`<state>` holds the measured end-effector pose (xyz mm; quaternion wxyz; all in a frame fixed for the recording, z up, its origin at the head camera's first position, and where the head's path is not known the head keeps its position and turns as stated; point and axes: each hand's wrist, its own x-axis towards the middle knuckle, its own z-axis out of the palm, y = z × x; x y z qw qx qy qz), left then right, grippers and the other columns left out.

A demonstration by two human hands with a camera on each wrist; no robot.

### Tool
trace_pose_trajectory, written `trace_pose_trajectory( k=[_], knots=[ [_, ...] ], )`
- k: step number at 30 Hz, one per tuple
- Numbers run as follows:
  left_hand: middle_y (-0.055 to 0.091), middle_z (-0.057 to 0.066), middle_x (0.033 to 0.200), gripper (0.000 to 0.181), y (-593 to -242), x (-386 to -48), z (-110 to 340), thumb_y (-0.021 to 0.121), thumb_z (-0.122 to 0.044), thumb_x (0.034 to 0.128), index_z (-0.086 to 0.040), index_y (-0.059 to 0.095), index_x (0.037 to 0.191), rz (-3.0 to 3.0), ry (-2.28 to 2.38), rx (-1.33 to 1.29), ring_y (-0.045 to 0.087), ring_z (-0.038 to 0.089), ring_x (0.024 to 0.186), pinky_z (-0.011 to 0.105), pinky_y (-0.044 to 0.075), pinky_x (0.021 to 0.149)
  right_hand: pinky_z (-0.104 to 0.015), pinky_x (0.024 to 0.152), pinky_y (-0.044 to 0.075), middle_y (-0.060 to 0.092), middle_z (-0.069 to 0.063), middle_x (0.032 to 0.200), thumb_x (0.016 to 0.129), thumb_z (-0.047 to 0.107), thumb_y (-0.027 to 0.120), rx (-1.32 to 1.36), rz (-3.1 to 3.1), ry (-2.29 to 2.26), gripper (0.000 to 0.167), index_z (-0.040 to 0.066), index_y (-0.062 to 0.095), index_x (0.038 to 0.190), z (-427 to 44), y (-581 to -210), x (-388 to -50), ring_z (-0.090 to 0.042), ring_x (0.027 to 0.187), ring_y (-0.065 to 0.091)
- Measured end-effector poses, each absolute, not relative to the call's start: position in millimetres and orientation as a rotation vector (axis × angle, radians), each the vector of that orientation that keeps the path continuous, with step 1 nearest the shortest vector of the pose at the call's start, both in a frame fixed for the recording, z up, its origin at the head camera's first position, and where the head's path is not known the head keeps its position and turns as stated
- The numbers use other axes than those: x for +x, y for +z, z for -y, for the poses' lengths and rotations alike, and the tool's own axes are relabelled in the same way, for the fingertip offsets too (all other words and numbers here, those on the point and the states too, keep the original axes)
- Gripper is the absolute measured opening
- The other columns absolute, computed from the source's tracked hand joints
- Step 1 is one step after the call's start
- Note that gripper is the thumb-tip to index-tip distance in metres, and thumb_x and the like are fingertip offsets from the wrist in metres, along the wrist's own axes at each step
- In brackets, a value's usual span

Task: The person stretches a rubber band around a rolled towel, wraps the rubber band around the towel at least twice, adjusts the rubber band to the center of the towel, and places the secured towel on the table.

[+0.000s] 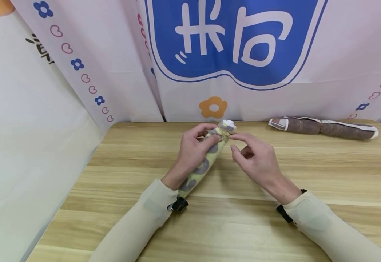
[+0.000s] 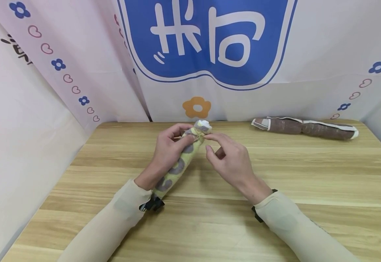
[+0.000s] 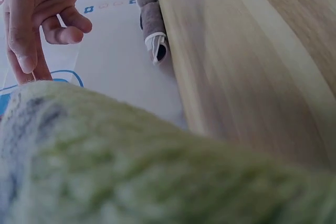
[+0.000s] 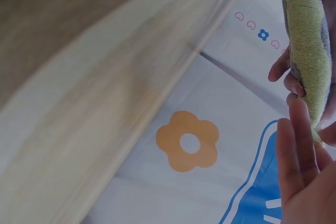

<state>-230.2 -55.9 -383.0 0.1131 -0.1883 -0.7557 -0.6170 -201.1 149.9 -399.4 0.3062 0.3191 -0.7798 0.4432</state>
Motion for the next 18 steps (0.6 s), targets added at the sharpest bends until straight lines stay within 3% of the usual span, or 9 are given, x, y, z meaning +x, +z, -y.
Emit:
trace_pose_trajectory(
  k=[4,7,15,18],
  knots=[
    [0.065,0.006,0.084,0.022,-382.3,-229.0,55.0,0.075,-0.011,0.0943,-0.007,0.078,0.116,2.223,-1.843,-0.529,0.056,0.012,0.058,0.024,0.047,0.054,-0.017,0.047,0.048,0.074,0.001,0.072,0.091,-0.009,0.073,0.841,2.052,1.203,0.033,-0.002,0.068,0.123,-149.8,-399.9,-199.8,-0.007,0.056,0.068],
    [0.066,0.006,0.085,0.022,-382.4,-228.8,54.9,0.075,-0.012,0.0944,-0.008,0.078,0.116,2.232,-1.856,-0.515,0.058,0.013,0.06,0.025,0.048,0.055,-0.017,0.047,0.047,0.074,0.001,0.07,0.091,-0.01,0.072,0.842,2.037,1.197,0.033,-0.003,0.067,0.123,-149.6,-400.0,-199.5,-0.007,0.055,0.068],
    [0.066,0.006,0.085,0.021,-382.6,-227.1,52.2,0.076,-0.012,0.0952,-0.007,0.077,0.116,2.235,-1.846,-0.545,0.058,0.013,0.06,0.024,0.049,0.056,-0.016,0.047,0.048,0.079,-0.015,0.103,0.093,-0.013,0.071,0.833,1.998,1.207,0.034,-0.006,0.065,0.126,-149.1,-397.9,-199.7,-0.013,0.055,0.069],
    [0.066,0.006,0.086,0.021,-382.8,-225.2,50.5,0.076,-0.012,0.0961,-0.006,0.077,0.116,2.24,-1.847,-0.573,0.058,0.012,0.06,0.024,0.049,0.056,-0.016,0.046,0.047,0.078,-0.016,0.107,0.094,-0.012,0.072,0.819,1.996,1.206,0.032,-0.006,0.067,0.124,-149.2,-397.1,-199.7,-0.015,0.054,0.068]
  ],
)
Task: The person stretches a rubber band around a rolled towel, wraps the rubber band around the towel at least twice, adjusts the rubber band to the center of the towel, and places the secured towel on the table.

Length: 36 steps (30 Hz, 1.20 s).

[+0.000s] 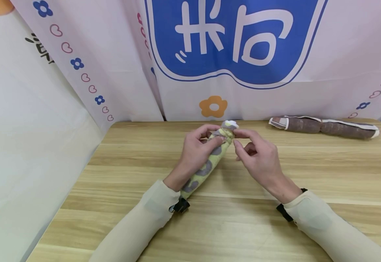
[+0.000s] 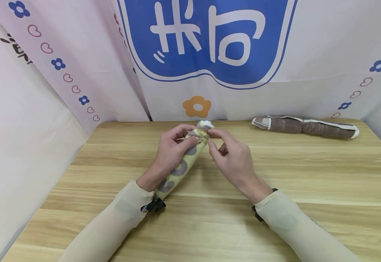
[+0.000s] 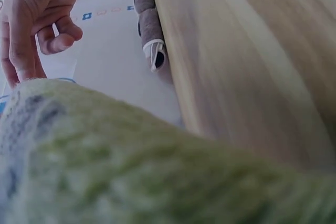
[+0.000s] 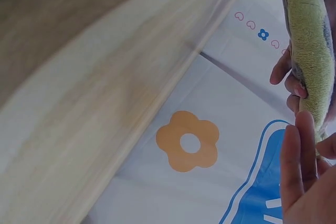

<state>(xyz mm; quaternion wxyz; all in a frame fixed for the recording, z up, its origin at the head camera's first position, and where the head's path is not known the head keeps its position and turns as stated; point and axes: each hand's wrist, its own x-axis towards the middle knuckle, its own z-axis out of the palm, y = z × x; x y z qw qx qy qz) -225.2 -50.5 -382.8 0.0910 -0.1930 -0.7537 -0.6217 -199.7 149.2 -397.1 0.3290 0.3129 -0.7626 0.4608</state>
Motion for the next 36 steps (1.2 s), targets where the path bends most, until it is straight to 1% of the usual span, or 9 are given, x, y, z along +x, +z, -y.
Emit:
trace_pose_trajectory(
  k=[7,11,12,15,18,21,27,34,36],
  knots=[
    [0.068,0.005,0.086,0.022,-385.1,-223.8,48.2,0.074,-0.011,0.096,-0.007,0.077,0.117,2.27,-1.834,-0.562,0.055,0.011,0.058,0.024,0.047,0.054,-0.018,0.047,0.049,0.077,-0.014,0.105,0.094,-0.011,0.073,0.795,2.045,1.319,0.028,-0.004,0.067,0.12,-150.2,-397.0,-199.2,-0.021,0.053,0.068],
    [0.069,0.006,0.087,0.023,-386.0,-224.0,47.5,0.075,-0.011,0.0957,-0.007,0.077,0.118,2.296,-1.826,-0.575,0.059,0.012,0.062,0.024,0.05,0.057,-0.019,0.043,0.046,0.077,-0.009,0.089,0.095,-0.009,0.074,0.729,2.116,1.369,0.024,-0.002,0.066,0.117,-149.5,-396.1,-198.3,-0.019,0.053,0.069],
    [0.069,0.006,0.088,0.023,-386.1,-223.9,47.3,0.075,-0.011,0.0955,-0.007,0.077,0.118,2.301,-1.826,-0.579,0.06,0.013,0.063,0.025,0.051,0.057,-0.019,0.042,0.044,0.076,-0.009,0.088,0.095,-0.008,0.074,0.713,2.13,1.371,0.024,-0.002,0.065,0.116,-149.4,-396.0,-198.2,-0.018,0.054,0.069],
    [0.071,0.006,0.091,0.024,-386.4,-223.6,46.9,0.076,-0.012,0.095,-0.007,0.077,0.119,2.31,-1.831,-0.579,0.063,0.014,0.07,0.026,0.053,0.061,-0.019,0.041,0.042,0.077,-0.009,0.092,0.094,-0.007,0.076,0.681,2.161,1.321,0.024,-0.002,0.065,0.116,-149.1,-395.8,-198.0,-0.016,0.053,0.068],
    [0.071,0.006,0.092,0.025,-386.2,-223.0,46.8,0.077,-0.012,0.0946,-0.007,0.076,0.119,2.323,-1.834,-0.577,0.064,0.015,0.073,0.026,0.054,0.063,-0.017,0.043,0.043,0.076,-0.014,0.107,0.093,-0.005,0.078,0.666,2.17,1.221,0.026,-0.002,0.066,0.116,-149.6,-395.6,-197.8,-0.013,0.053,0.067],
    [0.071,0.005,0.09,0.024,-386.0,-222.9,46.7,0.079,-0.013,0.0945,-0.007,0.077,0.118,2.351,-1.817,-0.593,0.063,0.015,0.074,0.027,0.054,0.065,-0.016,0.046,0.044,0.077,-0.016,0.11,0.091,-0.004,0.079,0.655,2.175,1.105,0.027,-0.001,0.067,0.115,-151.3,-396.1,-198.4,-0.01,0.053,0.066],
    [0.075,0.003,0.09,0.024,-385.8,-223.6,46.5,0.079,-0.014,0.0951,-0.009,0.077,0.118,2.395,-1.794,-0.641,0.066,0.016,0.076,0.028,0.055,0.067,-0.021,0.044,0.047,0.078,-0.018,0.103,0.089,-0.003,0.074,0.699,2.121,0.922,0.02,-0.002,0.067,0.108,-156.4,-397.5,-203.3,-0.009,0.051,0.064],
    [0.075,0.005,0.089,0.025,-385.8,-222.4,45.6,0.08,-0.013,0.095,-0.007,0.077,0.119,2.402,-1.82,-0.641,0.066,0.016,0.075,0.028,0.055,0.066,-0.027,0.042,0.046,0.078,-0.019,0.096,0.087,-0.002,0.066,0.731,2.041,0.824,0.016,-0.002,0.066,0.103,-157.9,-399.5,-207.6,-0.009,0.049,0.061],
    [0.075,0.005,0.09,0.025,-386.5,-222.2,45.7,0.079,-0.013,0.0952,-0.008,0.077,0.12,2.405,-1.835,-0.63,0.067,0.017,0.076,0.028,0.055,0.066,-0.026,0.041,0.044,0.076,-0.015,0.083,0.087,-0.003,0.066,0.736,2.033,0.841,0.016,-0.002,0.066,0.103,-157.9,-399.9,-207.6,-0.008,0.047,0.059]
  ],
)
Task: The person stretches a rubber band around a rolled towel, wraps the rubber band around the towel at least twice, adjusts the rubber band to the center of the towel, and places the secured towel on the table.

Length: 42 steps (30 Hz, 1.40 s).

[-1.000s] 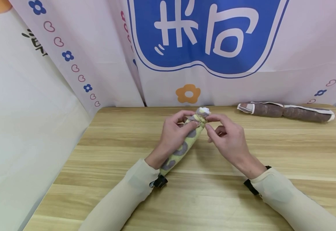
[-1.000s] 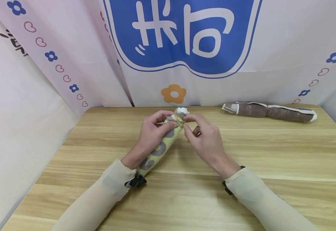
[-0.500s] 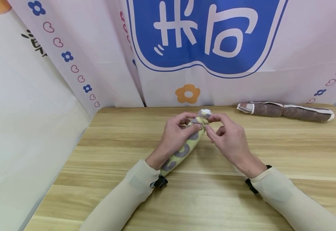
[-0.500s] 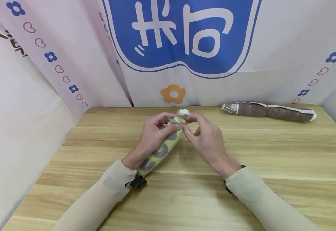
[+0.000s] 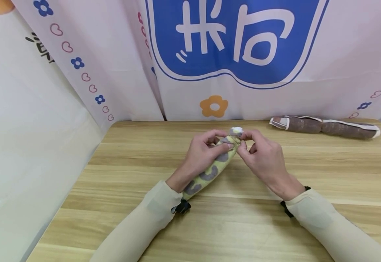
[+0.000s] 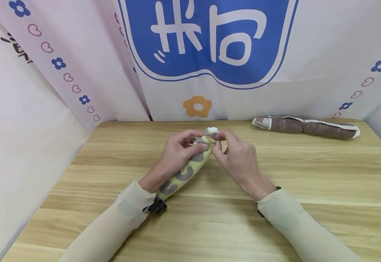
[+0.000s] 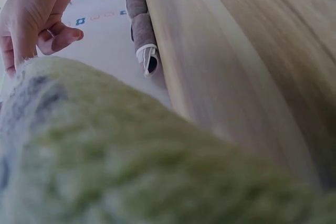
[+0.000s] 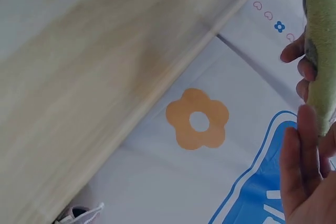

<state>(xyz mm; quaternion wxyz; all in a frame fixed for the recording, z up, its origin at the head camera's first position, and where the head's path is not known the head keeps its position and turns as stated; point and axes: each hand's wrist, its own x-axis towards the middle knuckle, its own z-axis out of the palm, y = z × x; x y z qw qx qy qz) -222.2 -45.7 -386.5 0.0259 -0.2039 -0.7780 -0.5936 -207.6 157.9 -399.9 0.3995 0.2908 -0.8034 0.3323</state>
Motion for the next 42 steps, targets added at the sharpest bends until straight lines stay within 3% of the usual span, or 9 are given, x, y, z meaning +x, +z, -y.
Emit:
trace_pose_trajectory(
  k=[5,11,19,29,37,39,42],
  knots=[
    [0.074,0.004,0.088,0.025,-386,-221,47,0.078,-0.015,0.0958,-0.01,0.076,0.121,2.412,-1.82,-0.547,0.067,0.017,0.078,0.028,0.055,0.067,-0.018,0.042,0.042,0.068,-0.003,0.069,0.091,-0.007,0.073,0.783,2.046,1.005,0.02,-0.002,0.067,0.11,-156,-400,-206,-0.005,0.046,0.059],
    [0.072,0.003,0.083,0.025,-385,-221,46,0.078,-0.014,0.0949,-0.009,0.076,0.119,2.404,-1.777,-0.521,0.066,0.016,0.078,0.026,0.053,0.066,-0.017,0.044,0.047,0.076,-0.012,0.101,0.092,-0.01,0.075,0.806,2.008,1.053,0.026,-0.001,0.071,0.116,-151,-399,-204,-0.01,0.048,0.064],
    [0.073,0.005,0.087,0.026,-387,-222,45,0.08,-0.01,0.0942,-0.007,0.075,0.12,2.395,-1.753,-0.609,0.069,0.016,0.075,0.028,0.058,0.069,-0.016,0.039,0.042,0.076,-0.021,0.111,0.098,-0.007,0.07,0.722,2.097,1.196,0.019,-0.004,0.069,0.117,-153,-397,-201,-0.012,0.044,0.062],
    [0.075,0.004,0.09,0.027,-388,-222,46,0.079,-0.006,0.0939,-0.007,0.075,0.121,2.39,-1.738,-0.667,0.068,0.016,0.073,0.029,0.059,0.069,-0.018,0.036,0.035,0.075,-0.017,0.111,0.094,-0.009,0.073,0.681,2.239,1.244,0.021,0.002,0.067,0.11,-157,-391,-201,-0.012,0.042,0.06],
    [0.074,0.004,0.087,0.027,-386,-223,48,0.078,-0.01,0.0953,-0.01,0.075,0.122,2.412,-1.771,-0.68,0.065,0.016,0.072,0.028,0.055,0.068,-0.017,0.037,0.035,0.076,-0.011,0.102,0.089,-0.011,0.074,0.724,2.177,1.192,0.021,0.003,0.067,0.104,-158,-392,-204,-0.003,0.043,0.056],
    [0.076,0.003,0.091,0.026,-383,-224,52,0.077,-0.014,0.0965,-0.01,0.076,0.122,2.416,-1.802,-0.706,0.066,0.017,0.076,0.029,0.054,0.07,-0.017,0.038,0.035,0.076,-0.008,0.091,0.088,-0.01,0.074,0.725,2.151,1.157,0.021,0.003,0.068,0.103,-158,-393,-205,-0.001,0.044,0.053],
    [0.078,0.001,0.104,0.024,-376,-227,58,0.074,-0.018,0.1001,-0.009,0.078,0.122,2.406,-1.883,-0.761,0.069,0.019,0.088,0.032,0.056,0.079,-0.016,0.041,0.035,0.074,-0.007,0.087,0.087,-0.009,0.074,0.746,2.117,1.12,0.02,0.002,0.069,0.102,-159,-393,-206,0.0,0.045,0.048]
  ],
)
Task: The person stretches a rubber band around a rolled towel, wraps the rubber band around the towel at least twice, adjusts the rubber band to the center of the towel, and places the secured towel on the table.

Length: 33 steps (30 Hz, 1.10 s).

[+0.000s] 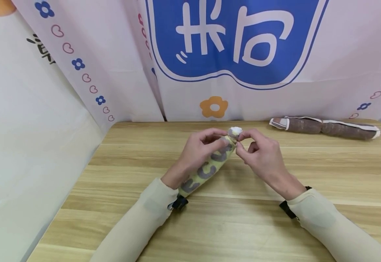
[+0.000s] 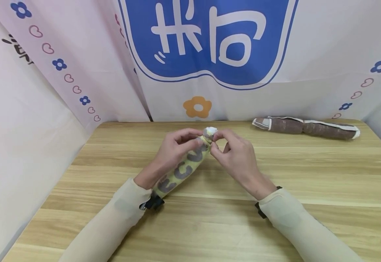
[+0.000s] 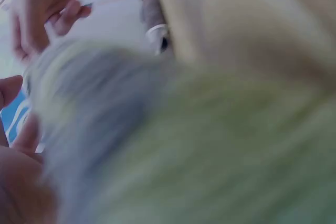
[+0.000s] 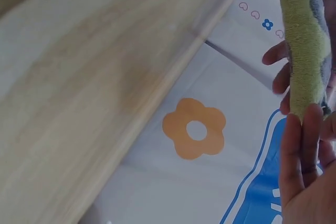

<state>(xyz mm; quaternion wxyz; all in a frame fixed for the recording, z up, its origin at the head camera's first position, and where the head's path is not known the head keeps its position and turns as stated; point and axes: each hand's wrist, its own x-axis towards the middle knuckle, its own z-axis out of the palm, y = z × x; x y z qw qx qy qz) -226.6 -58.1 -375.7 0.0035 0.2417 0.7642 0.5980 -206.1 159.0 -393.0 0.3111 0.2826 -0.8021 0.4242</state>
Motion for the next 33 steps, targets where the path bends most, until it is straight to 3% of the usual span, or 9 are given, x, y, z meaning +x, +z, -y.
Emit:
trace_pose_trajectory(
  k=[3,12,21,28,33],
  knots=[
    [0.078,0.001,0.113,0.023,-367,-229,64,0.072,-0.019,0.1025,-0.008,0.079,0.121,-2.319,1.881,0.789,0.071,0.021,0.098,0.035,0.057,0.087,-0.016,0.042,0.034,0.071,-0.005,0.083,0.085,-0.009,0.072,0.777,2.097,1.128,0.02,0.002,0.069,0.101,-162,-389,-206,-0.001,0.044,0.046],
    [0.078,0.008,0.107,0.028,-358,-235,70,0.072,-0.015,0.102,-0.005,0.076,0.128,-2.202,1.948,0.788,0.075,0.027,0.086,0.042,0.064,0.075,-0.017,0.044,0.035,0.064,0.007,0.075,0.081,-0.011,0.073,0.853,2.101,1.19,0.025,0.007,0.07,0.099,-169,-376,-206,-0.001,0.046,0.046],
    [0.078,0.011,0.111,0.027,-350,-236,69,0.073,-0.012,0.1012,-0.004,0.076,0.127,-2.107,1.996,0.825,0.077,0.033,0.082,0.046,0.064,0.075,-0.021,0.041,0.042,0.069,-0.005,0.09,0.085,-0.015,0.07,0.781,2.169,1.479,0.025,0.003,0.068,0.102,-169,-365,-202,-0.009,0.042,0.05],
    [0.077,0.018,0.111,0.029,-351,-236,67,0.069,-0.008,0.1028,0.0,0.072,0.131,-1.987,2.032,0.789,0.075,0.047,0.086,0.054,0.063,0.079,-0.027,0.043,0.05,0.07,-0.01,0.092,0.093,-0.005,0.071,0.612,2.281,1.606,0.014,0.002,0.067,0.104,-174,-360,-202,-0.014,0.046,0.055],
    [0.078,0.016,0.108,0.029,-359,-238,66,0.069,-0.018,0.1042,-0.004,0.074,0.13,-2.008,2.021,0.662,0.078,0.036,0.081,0.051,0.063,0.078,-0.024,0.042,0.045,0.072,-0.008,0.092,0.093,-0.006,0.074,0.682,2.28,1.506,0.016,0.004,0.068,0.103,-171,-367,-206,-0.012,0.045,0.051]
  ],
)
